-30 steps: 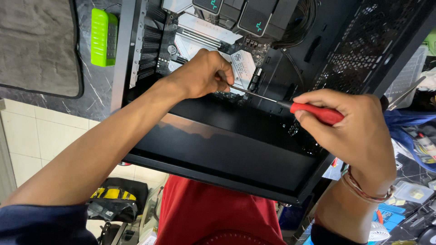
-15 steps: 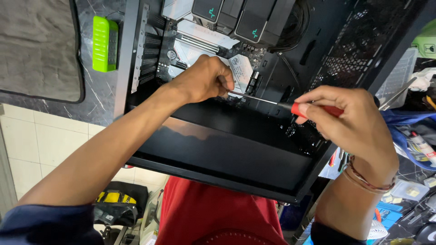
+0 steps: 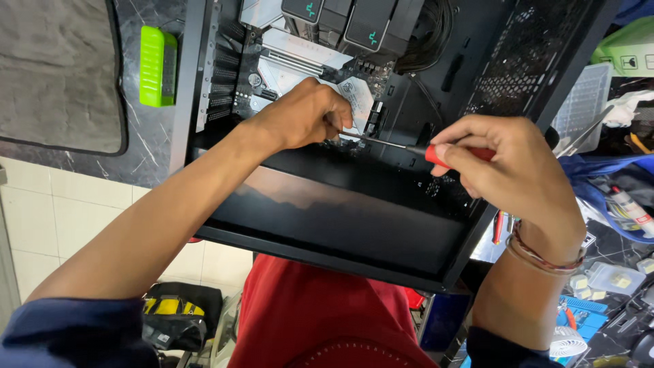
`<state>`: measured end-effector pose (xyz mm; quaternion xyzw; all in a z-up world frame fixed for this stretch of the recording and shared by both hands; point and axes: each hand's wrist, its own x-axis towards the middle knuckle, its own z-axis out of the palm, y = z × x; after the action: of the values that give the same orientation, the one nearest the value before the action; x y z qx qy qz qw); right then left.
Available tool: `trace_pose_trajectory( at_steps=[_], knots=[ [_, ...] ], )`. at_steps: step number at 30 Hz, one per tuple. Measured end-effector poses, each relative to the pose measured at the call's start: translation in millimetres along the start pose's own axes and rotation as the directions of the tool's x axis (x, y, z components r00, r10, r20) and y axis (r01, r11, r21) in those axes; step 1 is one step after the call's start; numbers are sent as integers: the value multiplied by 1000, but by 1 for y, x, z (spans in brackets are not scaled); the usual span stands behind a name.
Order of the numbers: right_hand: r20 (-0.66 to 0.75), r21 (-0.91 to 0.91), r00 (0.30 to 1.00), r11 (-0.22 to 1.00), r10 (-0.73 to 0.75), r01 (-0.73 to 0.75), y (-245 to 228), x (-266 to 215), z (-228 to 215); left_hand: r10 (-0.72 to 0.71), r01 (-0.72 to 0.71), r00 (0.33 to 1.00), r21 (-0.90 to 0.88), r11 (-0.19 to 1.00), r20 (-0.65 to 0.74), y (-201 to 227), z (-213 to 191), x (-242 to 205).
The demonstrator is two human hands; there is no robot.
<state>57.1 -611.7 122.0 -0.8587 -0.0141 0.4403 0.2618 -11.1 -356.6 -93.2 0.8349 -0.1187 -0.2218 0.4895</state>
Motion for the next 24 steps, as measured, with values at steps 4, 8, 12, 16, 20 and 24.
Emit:
trace_pose_trajectory(
  at_steps=[4,8,12,16,20,24],
  knots=[
    [-26,23,999,999,43,-43,-3,-2,0,-66,65,998,-69,995,-16,4,-3,0],
    [-26,7,1000,1000,-7,7,0,-2,0,-129,132,991,-101,986,37,10,-7,0],
    [-28,-36,1000,999,-11,10,-3,-4,1,-239,250,964,-86,964,116,13,-11,-2],
    [-35,-46,999,999,18,-19,-6,-3,4,-243,248,963,-28,968,113,-1,-7,0],
    [-59,-124,994,989,-91,83,2,3,10,-371,351,917,147,925,144,-1,-8,0],
    [-31,-159,977,966,-212,204,6,12,20,-502,441,838,278,853,212,5,-10,-1]
  ],
)
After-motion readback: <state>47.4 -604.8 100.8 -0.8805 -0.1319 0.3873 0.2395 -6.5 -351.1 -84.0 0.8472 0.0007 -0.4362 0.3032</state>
